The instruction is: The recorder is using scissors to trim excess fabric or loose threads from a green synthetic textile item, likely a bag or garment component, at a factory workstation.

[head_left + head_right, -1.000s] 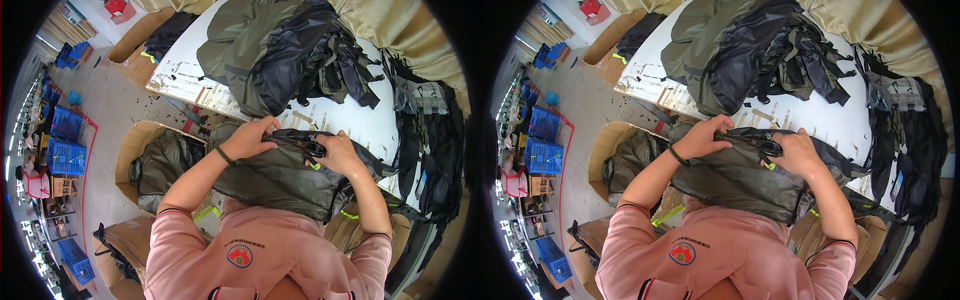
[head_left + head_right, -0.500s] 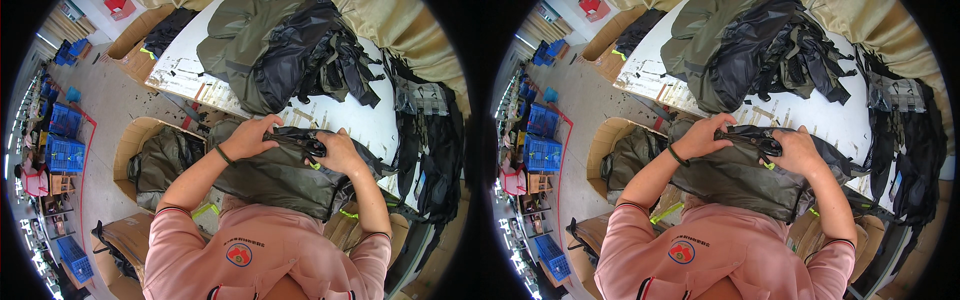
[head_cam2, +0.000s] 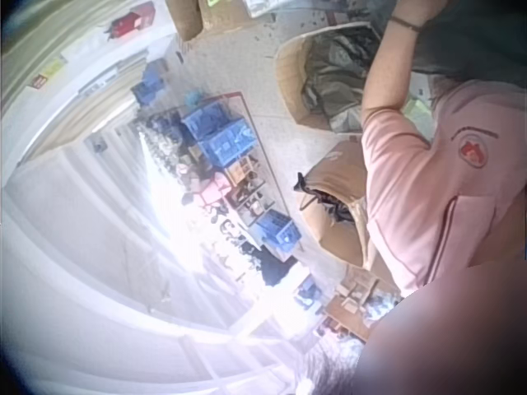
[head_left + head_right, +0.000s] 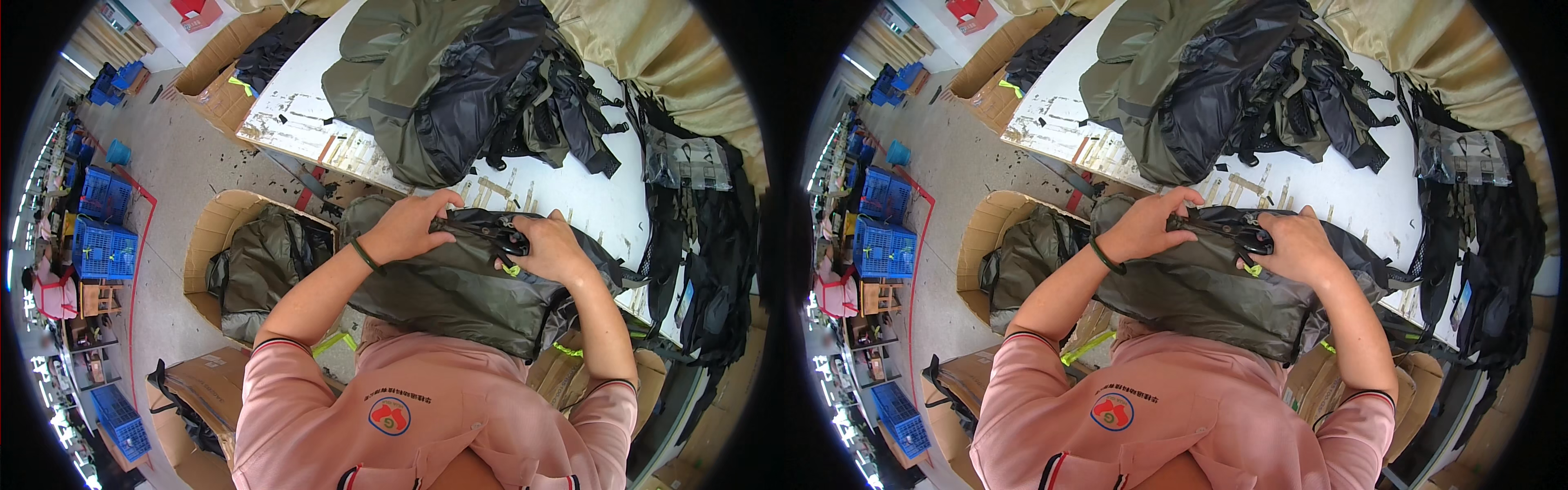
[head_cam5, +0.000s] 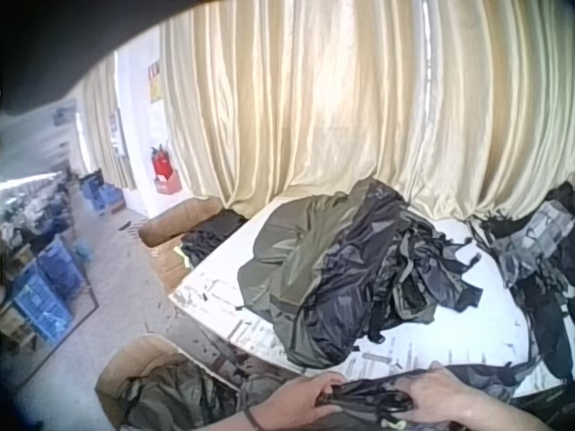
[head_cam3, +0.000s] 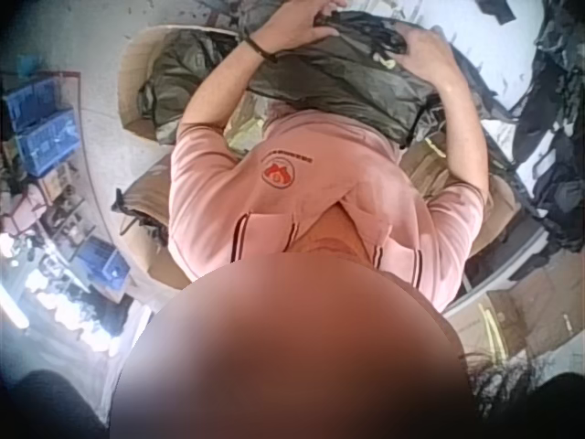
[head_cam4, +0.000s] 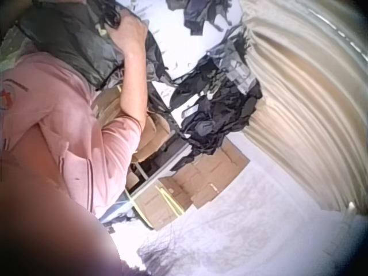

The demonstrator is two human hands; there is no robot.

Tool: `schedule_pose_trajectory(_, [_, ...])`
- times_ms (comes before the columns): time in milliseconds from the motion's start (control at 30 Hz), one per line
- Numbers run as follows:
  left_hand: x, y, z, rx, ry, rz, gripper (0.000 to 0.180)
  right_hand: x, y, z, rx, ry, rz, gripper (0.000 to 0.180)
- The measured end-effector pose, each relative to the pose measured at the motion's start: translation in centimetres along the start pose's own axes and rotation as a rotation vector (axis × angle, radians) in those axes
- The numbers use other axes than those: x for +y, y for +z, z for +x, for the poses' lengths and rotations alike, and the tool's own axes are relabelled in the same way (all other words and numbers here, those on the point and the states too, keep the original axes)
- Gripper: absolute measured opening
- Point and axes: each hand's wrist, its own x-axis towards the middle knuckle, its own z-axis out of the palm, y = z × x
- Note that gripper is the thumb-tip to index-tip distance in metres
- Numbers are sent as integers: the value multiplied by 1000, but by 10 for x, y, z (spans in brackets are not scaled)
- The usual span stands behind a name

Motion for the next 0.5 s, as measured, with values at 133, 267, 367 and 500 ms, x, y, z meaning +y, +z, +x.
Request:
schedule_pose_trajectory(133, [5, -3, 1, -29, -6, 6, 53, 1, 5, 5, -10, -5, 12, 41])
schedule_pose_trajectory(267, [4, -4, 0, -39, -22, -2, 54, -2, 7, 7, -4, -7, 15, 39])
schedule_pose_trajectory(367, [0, -2, -1, -36, -4, -8, 55, 1, 15, 7, 31, -24, -5, 41])
schedule_pose_trajectory(500, [-2, -8, -1, -1, 41, -33, 54, 7, 21, 2, 65, -37, 31, 41])
